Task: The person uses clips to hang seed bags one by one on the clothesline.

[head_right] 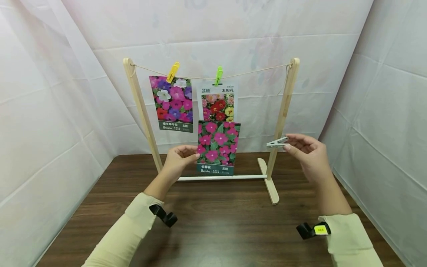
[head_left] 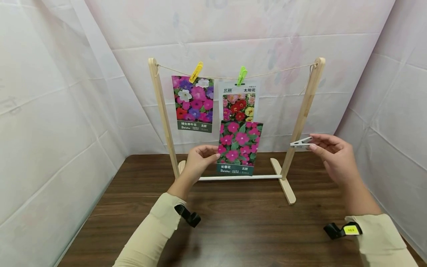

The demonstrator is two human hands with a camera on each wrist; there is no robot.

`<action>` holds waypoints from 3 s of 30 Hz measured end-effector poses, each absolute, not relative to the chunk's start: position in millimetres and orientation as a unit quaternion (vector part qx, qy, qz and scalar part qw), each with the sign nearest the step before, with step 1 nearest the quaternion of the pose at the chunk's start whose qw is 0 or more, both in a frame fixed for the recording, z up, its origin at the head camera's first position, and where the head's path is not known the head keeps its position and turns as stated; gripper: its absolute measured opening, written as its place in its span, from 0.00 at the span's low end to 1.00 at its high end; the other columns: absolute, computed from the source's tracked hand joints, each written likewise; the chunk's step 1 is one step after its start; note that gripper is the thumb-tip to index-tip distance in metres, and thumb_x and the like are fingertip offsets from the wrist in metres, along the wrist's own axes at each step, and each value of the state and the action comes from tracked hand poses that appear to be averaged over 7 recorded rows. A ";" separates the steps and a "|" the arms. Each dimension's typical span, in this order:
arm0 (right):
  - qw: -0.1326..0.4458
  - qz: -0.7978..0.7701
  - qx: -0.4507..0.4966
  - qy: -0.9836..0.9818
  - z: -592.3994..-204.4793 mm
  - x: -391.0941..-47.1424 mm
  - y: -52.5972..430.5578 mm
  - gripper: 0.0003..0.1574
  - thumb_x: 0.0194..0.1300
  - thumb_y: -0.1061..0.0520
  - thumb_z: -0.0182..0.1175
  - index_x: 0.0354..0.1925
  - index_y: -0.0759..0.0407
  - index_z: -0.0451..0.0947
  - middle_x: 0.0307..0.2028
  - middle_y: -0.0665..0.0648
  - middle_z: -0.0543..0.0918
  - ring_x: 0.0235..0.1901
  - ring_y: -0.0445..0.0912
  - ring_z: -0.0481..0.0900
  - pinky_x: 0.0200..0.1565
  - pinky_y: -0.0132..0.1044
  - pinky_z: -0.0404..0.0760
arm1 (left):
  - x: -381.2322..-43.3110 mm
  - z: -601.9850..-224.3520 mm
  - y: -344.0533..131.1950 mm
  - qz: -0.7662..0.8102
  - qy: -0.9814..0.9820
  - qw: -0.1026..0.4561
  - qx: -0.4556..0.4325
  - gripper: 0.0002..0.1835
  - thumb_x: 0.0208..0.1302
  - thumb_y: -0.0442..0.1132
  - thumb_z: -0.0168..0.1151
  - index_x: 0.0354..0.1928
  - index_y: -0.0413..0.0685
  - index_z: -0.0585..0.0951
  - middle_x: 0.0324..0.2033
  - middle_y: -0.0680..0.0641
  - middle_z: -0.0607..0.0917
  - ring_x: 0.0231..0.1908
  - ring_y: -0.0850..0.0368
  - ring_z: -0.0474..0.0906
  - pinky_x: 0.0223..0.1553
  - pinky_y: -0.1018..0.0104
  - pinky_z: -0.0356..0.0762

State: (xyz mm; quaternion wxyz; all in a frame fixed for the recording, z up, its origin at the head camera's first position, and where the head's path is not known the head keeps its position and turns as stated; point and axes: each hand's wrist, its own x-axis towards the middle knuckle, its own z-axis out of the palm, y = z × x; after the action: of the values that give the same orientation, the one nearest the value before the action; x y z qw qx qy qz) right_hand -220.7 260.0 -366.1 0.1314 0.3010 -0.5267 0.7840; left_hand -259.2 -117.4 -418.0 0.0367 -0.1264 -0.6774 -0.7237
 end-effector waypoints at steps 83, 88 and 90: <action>0.237 0.421 0.172 -0.858 -158.2 -286.2 241.9 0.11 0.60 0.60 0.68 0.43 0.60 0.87 0.29 0.38 0.83 0.29 0.34 0.79 0.35 0.15 0.74 | -311.5 -339.0 14.5 -0.703 -0.687 0.153 -0.101 0.05 0.58 0.28 0.70 0.37 0.39 0.87 0.30 0.48 0.87 0.26 0.62 0.79 0.30 0.70 0.82; 0.233 0.393 0.174 -0.872 -153.1 -290.6 238.6 0.09 0.61 0.59 0.68 0.41 0.60 0.87 0.27 0.36 0.82 0.28 0.35 0.77 0.32 0.15 0.73 | -312.1 -337.6 18.1 -0.705 -0.684 0.157 -0.099 0.06 0.58 0.28 0.69 0.38 0.37 0.87 0.31 0.45 0.87 0.26 0.63 0.78 0.30 0.70 0.81; 0.232 0.383 0.178 -0.876 -152.1 -292.4 237.3 0.09 0.61 0.59 0.69 0.40 0.61 0.87 0.26 0.35 0.82 0.27 0.35 0.77 0.31 0.16 0.73 | -312.2 -337.3 19.5 -0.703 -0.686 0.160 -0.100 0.05 0.59 0.28 0.68 0.38 0.38 0.87 0.32 0.45 0.87 0.27 0.63 0.78 0.30 0.70 0.81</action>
State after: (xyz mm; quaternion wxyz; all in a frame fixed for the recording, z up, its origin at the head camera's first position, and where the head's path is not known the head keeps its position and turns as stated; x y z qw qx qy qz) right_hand -292.4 237.3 -152.1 0.2320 0.1785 -0.8761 0.3831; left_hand -312.2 19.5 -337.3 0.1596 -0.1001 -0.6862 -0.7026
